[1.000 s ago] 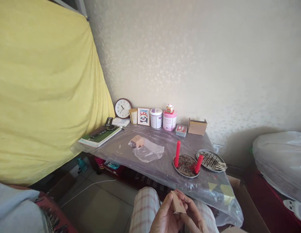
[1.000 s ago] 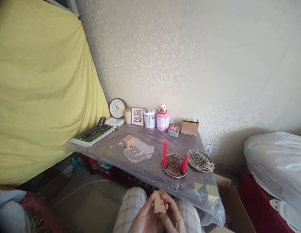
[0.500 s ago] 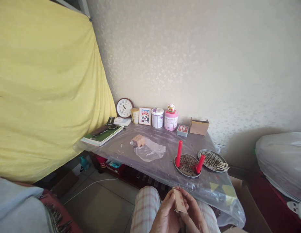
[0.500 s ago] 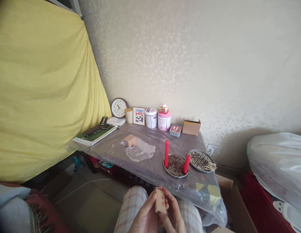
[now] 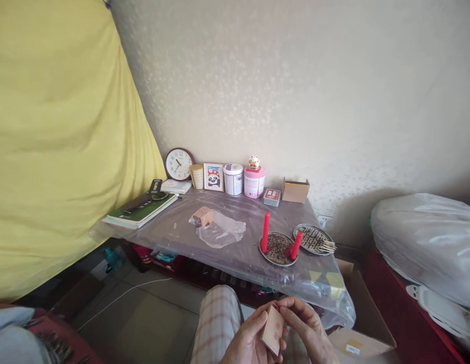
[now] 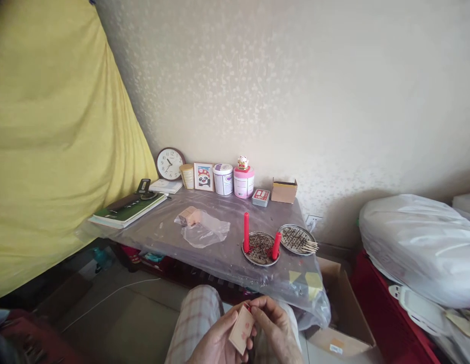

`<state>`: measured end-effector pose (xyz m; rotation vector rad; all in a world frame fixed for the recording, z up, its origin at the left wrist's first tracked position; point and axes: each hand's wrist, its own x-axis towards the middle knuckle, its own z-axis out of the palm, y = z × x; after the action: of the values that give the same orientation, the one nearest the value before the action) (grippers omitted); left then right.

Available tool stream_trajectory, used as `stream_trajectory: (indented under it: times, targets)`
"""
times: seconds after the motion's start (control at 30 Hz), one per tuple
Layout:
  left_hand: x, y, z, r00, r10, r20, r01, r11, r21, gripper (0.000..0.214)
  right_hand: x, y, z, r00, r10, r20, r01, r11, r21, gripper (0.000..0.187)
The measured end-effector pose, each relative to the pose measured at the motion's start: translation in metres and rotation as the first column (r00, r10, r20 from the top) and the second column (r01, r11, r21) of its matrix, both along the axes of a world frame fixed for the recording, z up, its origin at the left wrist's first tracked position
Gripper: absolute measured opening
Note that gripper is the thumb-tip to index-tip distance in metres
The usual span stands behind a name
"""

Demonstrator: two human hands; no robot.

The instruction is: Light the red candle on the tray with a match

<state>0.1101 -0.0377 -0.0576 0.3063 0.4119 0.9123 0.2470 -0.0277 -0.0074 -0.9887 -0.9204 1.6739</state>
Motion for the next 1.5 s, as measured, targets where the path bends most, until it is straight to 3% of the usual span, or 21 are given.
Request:
stream_trajectory:
  times: [0.17, 0.33, 0.4, 0.5, 0.73, 0.83, 1.13, 1.23, 1.3, 1.4, 1.5]
  targets:
    - [-0.004, -0.008, 0.007, 1.000, 0.026, 0.016, -0.025, 0.998, -0.060, 0.042, 0.011, 0.005, -0.003, 0.982, -0.070, 0.178, 0.061, 0.997, 0.056, 0.033]
    - [-0.009, -0.012, 0.009, 0.999, 0.028, 0.044, -0.021, 0.988, -0.152, 0.030, 0.019, 0.008, -0.010, 0.895, -0.173, 0.410, 0.059, 0.959, 0.276, 0.035]
    - [-0.011, -0.012, 0.009, 0.999, 0.023, 0.048, -0.014, 0.985, -0.173, 0.031, 0.023, 0.008, -0.008, 0.844, -0.210, 0.493, -0.002, 0.919, 0.395, 0.030]
    - [-0.012, -0.012, 0.008, 0.999, 0.023, 0.041, -0.016, 0.984, -0.178, 0.030, 0.029, 0.008, 0.001, 0.744, -0.219, 0.632, -0.198, 0.831, 0.520, 0.020]
    - [-0.011, -0.012, 0.009, 1.000, 0.005, -0.011, -0.007, 0.988, -0.153, 0.028, 0.036, 0.011, 0.014, 0.474, -0.202, 0.857, -0.571, 0.671, 0.473, 0.029]
    - [-0.010, -0.013, 0.008, 0.999, 0.000, -0.037, -0.006, 0.988, -0.155, 0.029, 0.038, 0.015, 0.015, 0.418, -0.226, 0.880, -0.644, 0.609, 0.463, 0.028]
    - [-0.011, -0.015, -0.001, 0.995, -0.031, -0.093, 0.022, 0.995, -0.101, 0.040, 0.040, 0.018, 0.022, 0.305, -0.205, 0.930, -0.752, 0.547, 0.367, 0.021]
    - [-0.013, -0.015, -0.002, 0.996, -0.048, -0.078, 0.043, 0.997, -0.068, 0.051, 0.045, 0.018, 0.022, 0.294, -0.209, 0.933, -0.754, 0.549, 0.361, 0.022]
    - [-0.015, -0.013, -0.002, 0.996, -0.058, -0.064, 0.055, 0.997, -0.055, 0.058, 0.053, 0.020, 0.020, 0.321, -0.243, 0.915, -0.710, 0.578, 0.402, 0.021]
    - [-0.017, -0.011, -0.001, 0.998, -0.056, -0.037, 0.054, 0.998, -0.042, 0.063, 0.066, 0.026, 0.014, 0.436, -0.329, 0.838, -0.524, 0.664, 0.534, 0.016]
    - [-0.019, -0.007, 0.002, 1.000, -0.024, -0.003, 0.024, 1.000, -0.012, 0.052, 0.070, 0.029, 0.008, 0.573, -0.362, 0.735, -0.331, 0.719, 0.611, 0.018]
